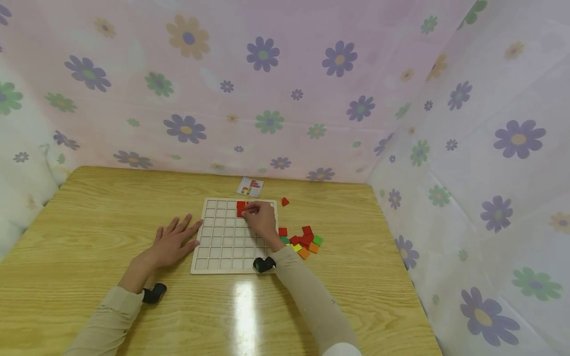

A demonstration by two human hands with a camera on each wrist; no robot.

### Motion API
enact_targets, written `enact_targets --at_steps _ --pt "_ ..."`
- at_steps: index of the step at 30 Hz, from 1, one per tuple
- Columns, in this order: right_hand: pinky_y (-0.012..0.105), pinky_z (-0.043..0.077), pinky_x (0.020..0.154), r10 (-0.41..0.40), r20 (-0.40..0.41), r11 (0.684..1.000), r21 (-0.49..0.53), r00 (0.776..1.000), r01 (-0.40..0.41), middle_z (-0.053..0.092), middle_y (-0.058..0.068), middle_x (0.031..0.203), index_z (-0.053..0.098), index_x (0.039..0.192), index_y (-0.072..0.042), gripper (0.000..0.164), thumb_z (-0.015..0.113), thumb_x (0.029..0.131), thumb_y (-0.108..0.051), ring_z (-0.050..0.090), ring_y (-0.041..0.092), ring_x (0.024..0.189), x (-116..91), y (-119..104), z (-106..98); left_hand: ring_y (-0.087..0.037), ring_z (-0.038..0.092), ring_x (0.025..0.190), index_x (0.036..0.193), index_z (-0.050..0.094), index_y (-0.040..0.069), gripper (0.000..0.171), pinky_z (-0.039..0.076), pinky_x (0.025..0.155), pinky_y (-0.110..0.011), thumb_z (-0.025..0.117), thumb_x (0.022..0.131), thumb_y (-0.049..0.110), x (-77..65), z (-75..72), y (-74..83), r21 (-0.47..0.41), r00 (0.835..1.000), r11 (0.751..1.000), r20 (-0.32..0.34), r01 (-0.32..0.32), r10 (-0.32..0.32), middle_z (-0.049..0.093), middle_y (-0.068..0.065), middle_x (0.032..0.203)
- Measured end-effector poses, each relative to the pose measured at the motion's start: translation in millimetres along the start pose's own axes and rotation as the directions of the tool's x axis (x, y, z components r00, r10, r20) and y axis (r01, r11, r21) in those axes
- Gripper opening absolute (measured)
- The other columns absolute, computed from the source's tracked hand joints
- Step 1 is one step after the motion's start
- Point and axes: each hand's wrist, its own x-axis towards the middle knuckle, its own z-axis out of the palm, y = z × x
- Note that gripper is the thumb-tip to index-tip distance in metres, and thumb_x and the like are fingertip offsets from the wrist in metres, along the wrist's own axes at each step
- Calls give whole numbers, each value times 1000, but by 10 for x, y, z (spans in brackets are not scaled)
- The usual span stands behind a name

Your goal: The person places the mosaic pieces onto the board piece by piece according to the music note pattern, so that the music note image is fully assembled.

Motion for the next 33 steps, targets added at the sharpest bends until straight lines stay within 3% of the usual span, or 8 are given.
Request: enact_targets --at_steps 16,33 --pt "36 57 77 52 22 999 -4 998 -52 76 17 98 78 99 1 11 77 91 -7 70 30 87 34 43 20 -57 5 151 160 35 12 60 -1 111 -81 53 107 34 -2 9 -13 -55 1000 998 -2 1 -1 16 -27 166" --pt "40 59 81 50 21 999 10 999 -51 76 18 99 79 99 4 13 78 90 -5 72 32 89 8 -6 -11 -56 4 151 161 32 11 60 -1 111 -80 50 108 34 -3 -10 3 -38 999 999 29 17 -16 13 -26 167"
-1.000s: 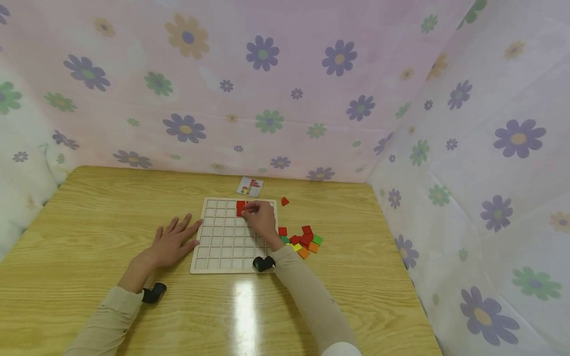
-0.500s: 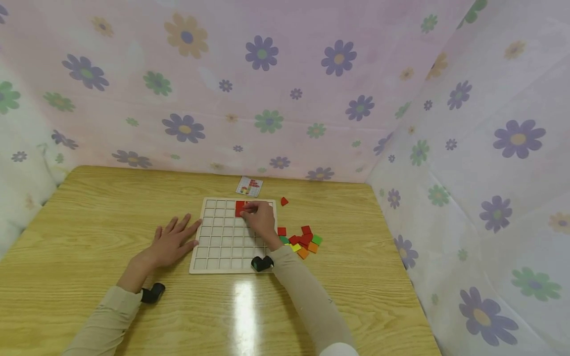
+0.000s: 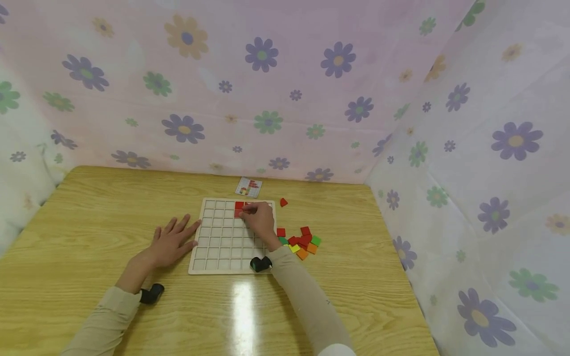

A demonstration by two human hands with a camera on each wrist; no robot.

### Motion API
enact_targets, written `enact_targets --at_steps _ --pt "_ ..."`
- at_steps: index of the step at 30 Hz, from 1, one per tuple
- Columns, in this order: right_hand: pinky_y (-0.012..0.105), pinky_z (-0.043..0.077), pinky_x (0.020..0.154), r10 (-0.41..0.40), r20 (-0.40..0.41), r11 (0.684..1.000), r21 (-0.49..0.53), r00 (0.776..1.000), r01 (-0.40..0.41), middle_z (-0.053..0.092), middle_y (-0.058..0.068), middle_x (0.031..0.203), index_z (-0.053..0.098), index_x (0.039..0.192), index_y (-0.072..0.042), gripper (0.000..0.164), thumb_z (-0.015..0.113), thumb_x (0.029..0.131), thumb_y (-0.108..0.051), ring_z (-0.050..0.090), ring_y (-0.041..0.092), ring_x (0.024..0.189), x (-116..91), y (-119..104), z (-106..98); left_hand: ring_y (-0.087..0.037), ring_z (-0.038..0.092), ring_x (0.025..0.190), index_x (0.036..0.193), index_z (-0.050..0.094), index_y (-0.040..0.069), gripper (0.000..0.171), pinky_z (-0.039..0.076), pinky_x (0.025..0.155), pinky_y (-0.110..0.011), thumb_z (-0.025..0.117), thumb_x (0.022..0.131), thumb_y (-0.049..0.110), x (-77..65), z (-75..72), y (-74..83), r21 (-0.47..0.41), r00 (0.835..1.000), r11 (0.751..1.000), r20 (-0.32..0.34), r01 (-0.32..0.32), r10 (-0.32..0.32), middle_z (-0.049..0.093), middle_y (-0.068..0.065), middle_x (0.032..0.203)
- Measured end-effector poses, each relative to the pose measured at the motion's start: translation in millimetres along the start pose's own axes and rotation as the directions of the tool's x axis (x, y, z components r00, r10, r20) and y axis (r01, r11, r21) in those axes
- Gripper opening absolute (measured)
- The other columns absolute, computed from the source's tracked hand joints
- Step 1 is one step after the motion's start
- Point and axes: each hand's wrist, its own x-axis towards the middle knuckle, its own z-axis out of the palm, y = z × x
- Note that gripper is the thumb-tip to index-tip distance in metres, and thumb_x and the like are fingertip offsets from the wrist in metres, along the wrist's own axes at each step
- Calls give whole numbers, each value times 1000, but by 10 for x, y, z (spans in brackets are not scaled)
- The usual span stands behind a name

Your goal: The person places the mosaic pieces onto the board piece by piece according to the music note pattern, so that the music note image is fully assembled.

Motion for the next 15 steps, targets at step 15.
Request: enact_targets --at_steps 15 --pt "40 60 82 -19 -20 999 30 1000 19 77 19 97 78 97 5 11 79 88 -3 73 33 89 13 -2 7 -56 2 151 161 31 12 61 -2 111 -80 52 108 33 21 35 -51 -8 1000 1000 -17 -12 12 12 -25 168"
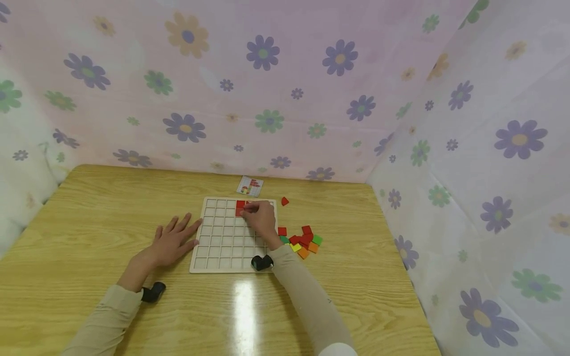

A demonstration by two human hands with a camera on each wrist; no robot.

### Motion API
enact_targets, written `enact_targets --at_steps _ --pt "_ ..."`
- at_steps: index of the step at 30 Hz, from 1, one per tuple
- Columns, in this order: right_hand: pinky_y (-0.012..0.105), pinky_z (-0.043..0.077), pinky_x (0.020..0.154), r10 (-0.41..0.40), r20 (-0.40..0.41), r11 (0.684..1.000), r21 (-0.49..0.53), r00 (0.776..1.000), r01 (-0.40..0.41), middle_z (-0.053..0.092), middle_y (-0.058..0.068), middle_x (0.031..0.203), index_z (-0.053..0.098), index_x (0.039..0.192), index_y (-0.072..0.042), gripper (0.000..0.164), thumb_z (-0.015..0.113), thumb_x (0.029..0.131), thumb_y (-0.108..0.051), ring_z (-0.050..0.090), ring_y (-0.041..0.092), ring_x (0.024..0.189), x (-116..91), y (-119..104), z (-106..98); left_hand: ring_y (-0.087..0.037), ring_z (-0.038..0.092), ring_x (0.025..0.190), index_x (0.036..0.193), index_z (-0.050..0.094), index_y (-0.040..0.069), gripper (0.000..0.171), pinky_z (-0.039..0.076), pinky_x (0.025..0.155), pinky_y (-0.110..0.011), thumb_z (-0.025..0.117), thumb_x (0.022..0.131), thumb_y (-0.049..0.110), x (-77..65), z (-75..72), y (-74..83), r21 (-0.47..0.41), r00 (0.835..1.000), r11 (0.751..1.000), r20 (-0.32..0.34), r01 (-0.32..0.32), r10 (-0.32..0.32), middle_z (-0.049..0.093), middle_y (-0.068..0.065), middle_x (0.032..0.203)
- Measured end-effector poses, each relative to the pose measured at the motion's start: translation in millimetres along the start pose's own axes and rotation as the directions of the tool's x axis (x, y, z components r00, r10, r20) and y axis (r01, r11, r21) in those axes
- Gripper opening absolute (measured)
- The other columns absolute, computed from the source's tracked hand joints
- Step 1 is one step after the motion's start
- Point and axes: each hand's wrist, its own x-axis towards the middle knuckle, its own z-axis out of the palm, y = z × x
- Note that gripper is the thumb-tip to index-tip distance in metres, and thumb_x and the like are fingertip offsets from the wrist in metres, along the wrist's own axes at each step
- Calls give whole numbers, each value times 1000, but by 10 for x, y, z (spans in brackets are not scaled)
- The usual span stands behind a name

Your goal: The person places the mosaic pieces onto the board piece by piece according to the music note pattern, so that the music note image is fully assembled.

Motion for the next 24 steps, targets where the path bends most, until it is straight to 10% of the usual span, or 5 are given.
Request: enact_targets --at_steps 16,24 --pt "38 59 79 -31 26 996 -78 999 33 77 17 97 79 100 2 13 75 93 -9 73 30 87 14 21 -16 -57 3 151 160 33 10 60 0 110 -81 52 108 32 -8 -19 41 -1 1000 1000 -4 0 0 13 -26 167" --pt "31 55 75 -43 205 983 -168 978 78 75 12 104 77 112 -1 19 67 100 -12 66 21 83 32 7 -296 -56 4 151 160 33 10 60 1 111 -81 52 108 33 -8 -19 42 3 1000 1000 -3 -2 2 14 -26 167"
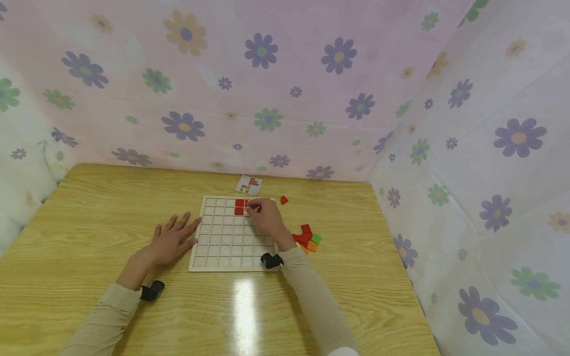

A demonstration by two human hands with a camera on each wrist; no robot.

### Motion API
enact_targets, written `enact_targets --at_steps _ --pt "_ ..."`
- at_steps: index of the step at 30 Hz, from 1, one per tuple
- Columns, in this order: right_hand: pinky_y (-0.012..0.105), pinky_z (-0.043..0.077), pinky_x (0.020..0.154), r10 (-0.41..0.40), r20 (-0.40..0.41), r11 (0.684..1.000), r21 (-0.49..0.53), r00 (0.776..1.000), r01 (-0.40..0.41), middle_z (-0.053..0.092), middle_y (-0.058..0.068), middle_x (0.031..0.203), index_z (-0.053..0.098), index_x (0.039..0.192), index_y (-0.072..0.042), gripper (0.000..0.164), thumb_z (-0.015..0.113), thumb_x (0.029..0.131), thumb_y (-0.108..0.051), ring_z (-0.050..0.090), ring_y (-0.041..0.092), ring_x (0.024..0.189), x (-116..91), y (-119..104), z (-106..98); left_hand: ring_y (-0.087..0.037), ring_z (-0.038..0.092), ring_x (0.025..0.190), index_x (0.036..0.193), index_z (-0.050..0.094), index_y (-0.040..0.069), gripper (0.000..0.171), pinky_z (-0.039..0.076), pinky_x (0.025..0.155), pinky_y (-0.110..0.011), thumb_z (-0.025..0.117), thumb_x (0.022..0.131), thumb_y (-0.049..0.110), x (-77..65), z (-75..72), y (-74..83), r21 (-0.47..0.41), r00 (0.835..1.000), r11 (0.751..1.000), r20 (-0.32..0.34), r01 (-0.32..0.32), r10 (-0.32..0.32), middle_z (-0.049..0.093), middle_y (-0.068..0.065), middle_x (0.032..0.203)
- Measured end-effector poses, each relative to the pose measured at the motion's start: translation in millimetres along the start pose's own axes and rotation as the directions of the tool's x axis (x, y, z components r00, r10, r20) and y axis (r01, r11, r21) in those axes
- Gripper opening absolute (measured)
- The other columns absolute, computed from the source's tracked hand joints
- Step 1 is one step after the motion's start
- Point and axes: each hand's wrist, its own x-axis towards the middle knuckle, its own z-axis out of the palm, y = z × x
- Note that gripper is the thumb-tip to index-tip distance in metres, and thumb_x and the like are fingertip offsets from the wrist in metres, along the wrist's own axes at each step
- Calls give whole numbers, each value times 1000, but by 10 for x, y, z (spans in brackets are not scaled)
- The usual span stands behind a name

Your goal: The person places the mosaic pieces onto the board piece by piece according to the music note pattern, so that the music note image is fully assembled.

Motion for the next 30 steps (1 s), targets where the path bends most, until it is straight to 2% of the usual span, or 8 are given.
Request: enact_targets --at_steps 4,7,12,15,19,24,30 --pt "31 55 75 37 157 992 -122 987 -18 73 10 112 74 120 -3 23 66 101 -14 65 20 89 -37 11 -285 -56 4 151 160 33 11 61 1 111 -81 51 108 34 4 4 -19 2 1000 1000 5 1 -1 14 -26 167" --pt "34 56 78 96 228 981 -189 969 -52 72 11 114 73 121 -3 24 66 100 -14 66 23 94 -97 33 -491 -56 3 151 160 32 10 61 0 111 -80 51 108 34 1 3 -33 -1 1000 1000 6 1 -1 13 -26 167" --pt "38 58 80 233 261 960 -217 937 -179 71 13 110 74 116 0 23 70 97 -10 68 24 90 -270 105 -735 -56 3 151 161 32 10 61 -1 111 -80 52 108 33 -7 0 -39 -13 1000 1000 6 4 -3 12 -26 167" --pt "38 59 79 275 273 954 -199 922 -225 72 12 109 75 113 -1 22 73 93 -6 67 23 88 -355 171 -802 -56 2 151 161 32 10 61 -1 111 -80 52 108 33 -8 -3 -41 -12 1000 1000 7 4 -4 12 -26 167" --pt "37 59 76 261 268 963 -140 927 -230 74 13 108 78 109 -1 19 73 91 -1 68 23 87 -395 278 -797 -55 1 151 161 31 10 62 -2 111 -80 52 108 33 -10 -6 -41 -19 1000 1000 11 7 -6 11 -26 168" --pt "34 60 71 234 242 972 -35 941 -233 77 14 103 79 105 -1 14 71 94 -2 72 19 77 -409 413 -752 -55 1 151 161 31 11 61 -3 111 -80 52 108 33 -10 -5 -37 -23 1000 1000 11 2 -2 11 -26 168" --pt "34 61 70 239 237 969 -1 942 -245 78 12 92 80 102 -1 11 73 94 -5 73 20 72 -431 459 -755 -56 1 151 161 31 10 61 -2 111 -80 51 108 33 -9 -15 -21 -19 1000 1000 15 0 0 12 -26 167"
